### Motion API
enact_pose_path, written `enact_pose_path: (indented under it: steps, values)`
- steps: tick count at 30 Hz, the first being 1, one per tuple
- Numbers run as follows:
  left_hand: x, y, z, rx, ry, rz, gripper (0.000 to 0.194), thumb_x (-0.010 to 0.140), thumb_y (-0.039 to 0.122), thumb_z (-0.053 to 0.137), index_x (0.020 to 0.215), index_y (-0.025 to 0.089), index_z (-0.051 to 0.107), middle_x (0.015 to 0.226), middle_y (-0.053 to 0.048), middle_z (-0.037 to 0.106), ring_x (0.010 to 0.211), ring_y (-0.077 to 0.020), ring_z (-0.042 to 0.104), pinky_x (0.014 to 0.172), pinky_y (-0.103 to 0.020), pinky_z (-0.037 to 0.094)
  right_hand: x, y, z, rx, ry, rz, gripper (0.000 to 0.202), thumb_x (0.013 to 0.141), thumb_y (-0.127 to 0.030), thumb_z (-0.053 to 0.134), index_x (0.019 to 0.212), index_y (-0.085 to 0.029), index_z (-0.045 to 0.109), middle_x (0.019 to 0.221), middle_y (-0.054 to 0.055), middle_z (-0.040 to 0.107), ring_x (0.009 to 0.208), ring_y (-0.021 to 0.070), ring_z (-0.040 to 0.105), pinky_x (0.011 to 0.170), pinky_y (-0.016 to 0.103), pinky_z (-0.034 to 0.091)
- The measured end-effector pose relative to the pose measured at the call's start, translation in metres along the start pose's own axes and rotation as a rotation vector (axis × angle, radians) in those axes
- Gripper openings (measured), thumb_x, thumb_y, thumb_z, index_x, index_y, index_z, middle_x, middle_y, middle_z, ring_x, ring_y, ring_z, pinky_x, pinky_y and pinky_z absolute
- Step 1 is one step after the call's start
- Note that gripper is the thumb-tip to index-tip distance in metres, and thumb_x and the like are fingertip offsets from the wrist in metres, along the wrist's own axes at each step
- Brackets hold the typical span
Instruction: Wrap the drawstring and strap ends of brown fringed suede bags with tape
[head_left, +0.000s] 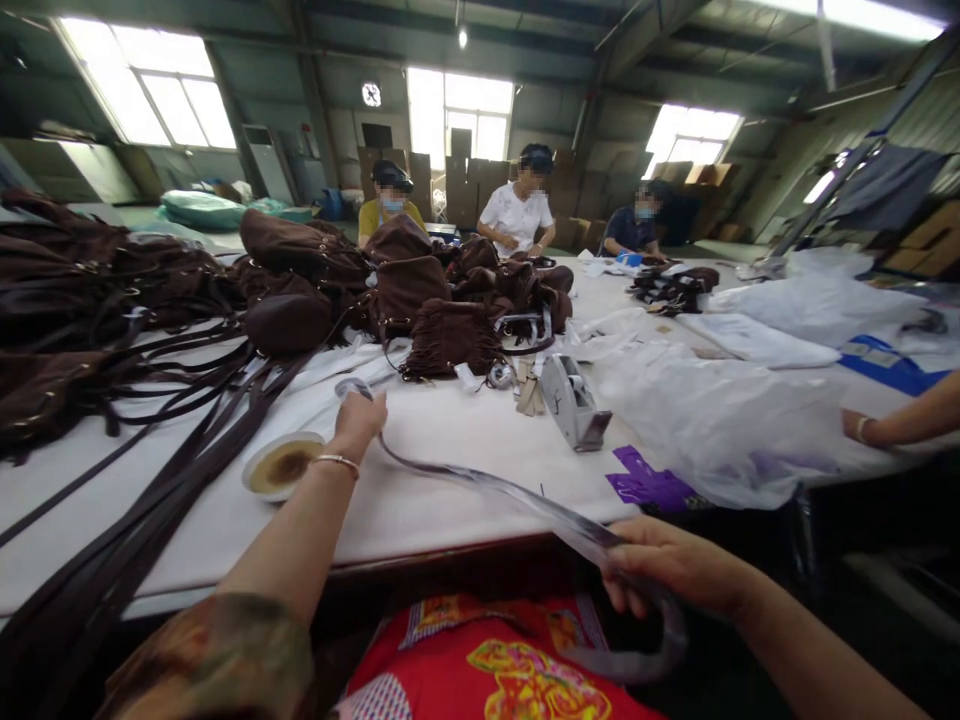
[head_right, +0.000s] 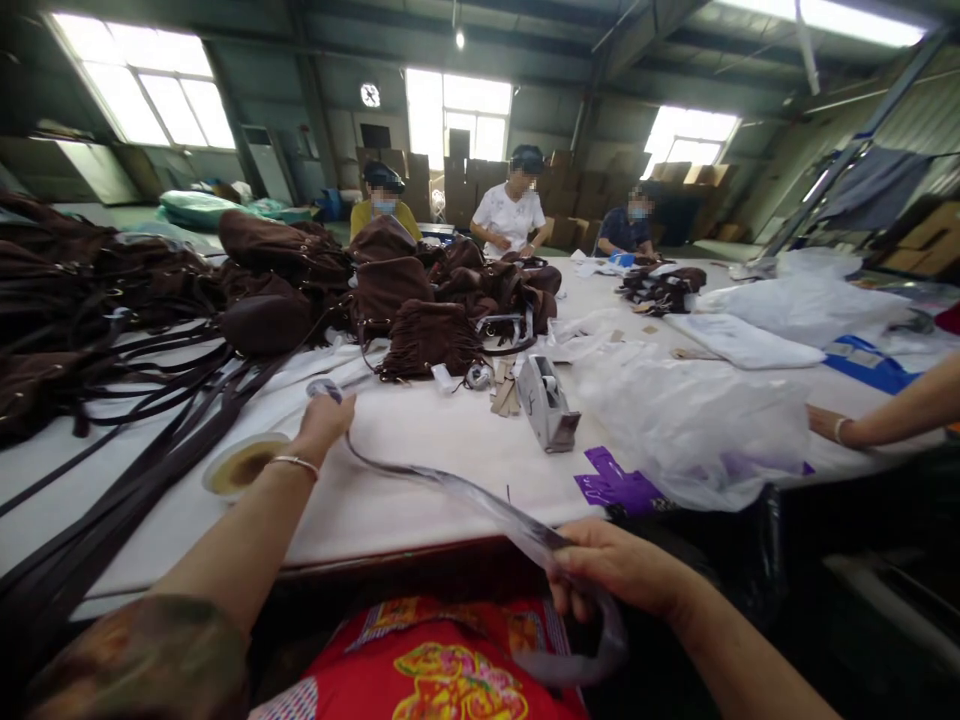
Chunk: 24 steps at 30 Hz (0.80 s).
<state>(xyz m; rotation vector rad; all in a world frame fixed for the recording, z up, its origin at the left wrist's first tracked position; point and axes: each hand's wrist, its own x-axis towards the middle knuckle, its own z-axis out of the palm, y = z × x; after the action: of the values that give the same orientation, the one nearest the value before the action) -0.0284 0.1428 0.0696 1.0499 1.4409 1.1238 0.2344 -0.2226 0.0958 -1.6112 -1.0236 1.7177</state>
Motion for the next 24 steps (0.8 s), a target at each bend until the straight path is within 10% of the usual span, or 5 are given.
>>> enact_pose_path:
  steps: [4, 8, 12, 16, 24]
  values:
    - [-0.070, 0.013, -0.017, 0.455, -0.011, 0.640, 0.070, 0.076, 0.023, 0.071, 0.138, 0.013, 0.042, 0.158, -0.019, 0.021, 0.147, -0.0396, 0.006, 0.115, -0.054, 0.016, 0.039, -0.022, 0.018, 0.047, -0.121, -0.033, 0.029, 0.081, -0.044, 0.059, 0.084, -0.014, 0.060, 0.076, 0.006, 0.072, 0.054, 0.0102, 0.059, 0.054, 0.021, 0.044]
    - [-0.145, 0.016, -0.023, 0.654, -0.578, 1.039, 0.051, 0.083, 0.041, 0.064, 0.129, 0.021, 0.056, 0.141, -0.017, 0.048, 0.137, -0.0369, 0.035, 0.116, -0.052, 0.019, 0.080, -0.054, 0.037, -0.065, -0.237, -0.110, 0.022, 0.082, -0.035, 0.054, 0.082, -0.014, 0.063, 0.073, 0.004, 0.071, 0.055, 0.0107, 0.059, 0.055, 0.022, 0.046]
    - [-0.166, -0.012, -0.017, 0.790, -1.019, 1.075, 0.025, 0.090, 0.042, 0.056, 0.102, 0.022, 0.065, 0.093, -0.010, 0.066, 0.091, -0.0258, 0.062, 0.099, -0.044, 0.040, 0.106, -0.079, 0.048, -0.282, -0.299, -0.203, 0.026, 0.085, -0.030, 0.048, 0.082, -0.012, 0.067, 0.072, 0.004, 0.070, 0.056, 0.0128, 0.059, 0.060, 0.026, 0.049]
    - [-0.153, -0.050, -0.032, 0.909, -0.931, 1.077, 0.028, 0.097, 0.039, 0.044, 0.086, 0.020, 0.061, 0.076, -0.008, 0.064, 0.069, -0.0197, 0.058, 0.066, -0.030, 0.042, 0.103, -0.074, 0.042, -0.583, -0.251, -0.163, 0.026, 0.086, -0.025, 0.046, 0.078, -0.014, 0.068, 0.073, 0.005, 0.072, 0.060, 0.0146, 0.061, 0.059, 0.025, 0.046]
    - [-0.145, -0.077, -0.098, 0.937, -0.875, 0.937, 0.028, 0.096, 0.036, 0.045, 0.076, 0.020, 0.058, 0.069, -0.004, 0.060, 0.065, -0.0168, 0.055, 0.062, -0.027, 0.039, 0.068, -0.028, -0.009, -0.668, -0.182, 0.011, 0.035, 0.093, -0.039, 0.046, 0.080, -0.020, 0.073, 0.081, 0.009, 0.074, 0.070, 0.0187, 0.066, 0.064, 0.027, 0.046]
